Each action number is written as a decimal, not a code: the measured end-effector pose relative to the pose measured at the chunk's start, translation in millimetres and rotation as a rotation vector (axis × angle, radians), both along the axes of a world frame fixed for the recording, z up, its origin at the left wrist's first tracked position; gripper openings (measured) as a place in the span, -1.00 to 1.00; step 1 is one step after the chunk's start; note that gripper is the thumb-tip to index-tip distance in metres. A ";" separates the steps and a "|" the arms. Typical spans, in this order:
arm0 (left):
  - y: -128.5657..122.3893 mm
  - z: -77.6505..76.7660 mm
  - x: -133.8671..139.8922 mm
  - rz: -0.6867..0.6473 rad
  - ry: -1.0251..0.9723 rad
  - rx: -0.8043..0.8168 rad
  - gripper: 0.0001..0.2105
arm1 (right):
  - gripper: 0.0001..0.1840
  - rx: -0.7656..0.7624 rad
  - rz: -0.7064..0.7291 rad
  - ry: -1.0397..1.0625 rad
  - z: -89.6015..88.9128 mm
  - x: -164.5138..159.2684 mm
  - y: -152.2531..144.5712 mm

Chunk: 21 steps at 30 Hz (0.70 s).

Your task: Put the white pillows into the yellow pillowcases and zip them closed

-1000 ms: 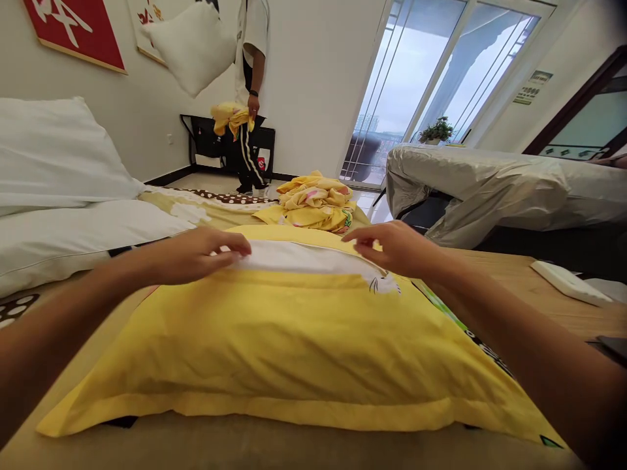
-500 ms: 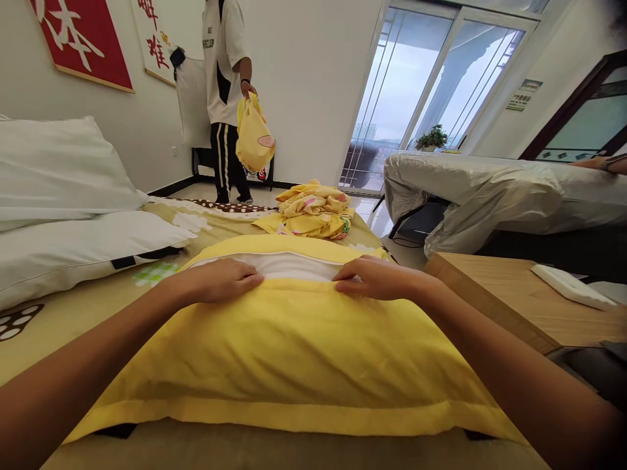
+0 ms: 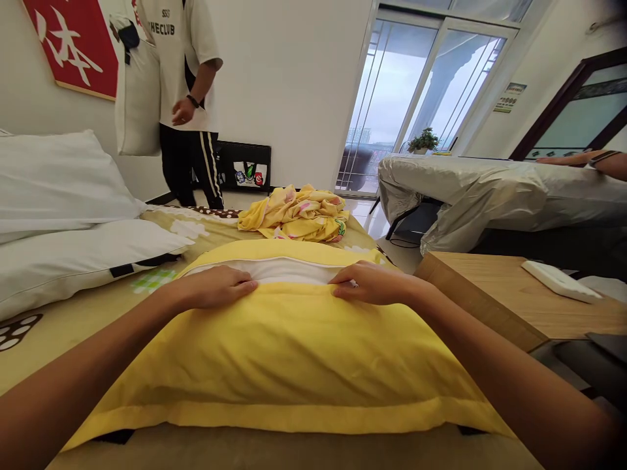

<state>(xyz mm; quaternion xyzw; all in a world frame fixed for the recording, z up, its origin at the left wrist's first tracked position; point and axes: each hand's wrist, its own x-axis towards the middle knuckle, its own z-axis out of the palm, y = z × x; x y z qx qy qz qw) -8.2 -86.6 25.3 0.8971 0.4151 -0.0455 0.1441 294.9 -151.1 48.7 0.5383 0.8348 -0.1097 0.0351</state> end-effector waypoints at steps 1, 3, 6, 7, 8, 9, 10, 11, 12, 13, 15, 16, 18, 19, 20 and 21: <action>-0.1 -0.7 0.0 0.002 0.000 0.000 -0.45 | -0.63 0.003 0.002 0.004 -0.9 0.5 0.0; -0.1 -2.1 -0.2 0.002 0.000 -0.002 -0.45 | -0.63 0.010 0.006 0.009 -2.5 1.6 -0.1; 0.0 -3.4 -0.9 0.007 0.006 -0.009 -0.44 | -0.63 0.013 0.013 0.013 -3.6 3.0 -0.8; 0.0 -3.6 -1.2 0.010 0.008 -0.012 -0.44 | -0.64 0.012 0.016 0.014 -3.5 3.2 -1.1; 0.1 -3.6 -1.3 0.013 0.009 -0.014 -0.43 | -0.64 0.010 0.018 0.015 -3.4 3.3 -1.3; 0.1 -3.5 -1.4 0.017 0.008 -0.015 -0.43 | -0.64 0.008 0.018 0.017 -3.1 3.3 -1.5; 0.1 -3.4 -1.4 0.017 0.007 -0.016 -0.43 | -0.64 0.007 0.016 0.019 -3.0 3.2 -1.6; 0.0 -3.1 -1.3 0.017 0.006 -0.017 -0.43 | -0.64 0.006 0.013 0.022 -2.9 3.1 -1.5; -0.1 -2.8 -1.1 0.017 0.007 -0.017 -0.43 | -0.65 0.005 0.009 0.025 -2.9 3.1 -1.4; -0.4 -2.5 -0.9 0.016 0.007 -0.020 -0.42 | -0.65 0.004 0.008 0.030 -3.2 3.1 -1.2; -1.0 -2.1 -0.8 0.015 0.005 -0.024 -0.42 | -0.65 0.001 0.013 0.039 -4.1 3.5 -0.8; -1.3 -2.0 -1.0 0.017 0.004 -0.024 -0.43 | -0.65 0.001 0.018 0.043 -4.7 3.9 -0.6; -1.6 -2.0 -1.6 0.018 0.000 -0.024 -0.43 | -0.65 0.003 0.026 0.046 -5.7 4.8 -0.3; -1.6 -2.1 -2.0 0.018 0.000 -0.025 -0.43 | -0.65 0.004 0.028 0.046 -6.0 5.4 -0.2; -1.4 -2.2 -2.3 0.018 0.000 -0.025 -0.43 | -0.65 0.004 0.028 0.046 -6.0 6.1 0.1; -1.2 -2.3 -2.5 0.017 0.001 -0.025 -0.43 | -0.65 0.004 0.027 0.047 -6.0 6.7 0.5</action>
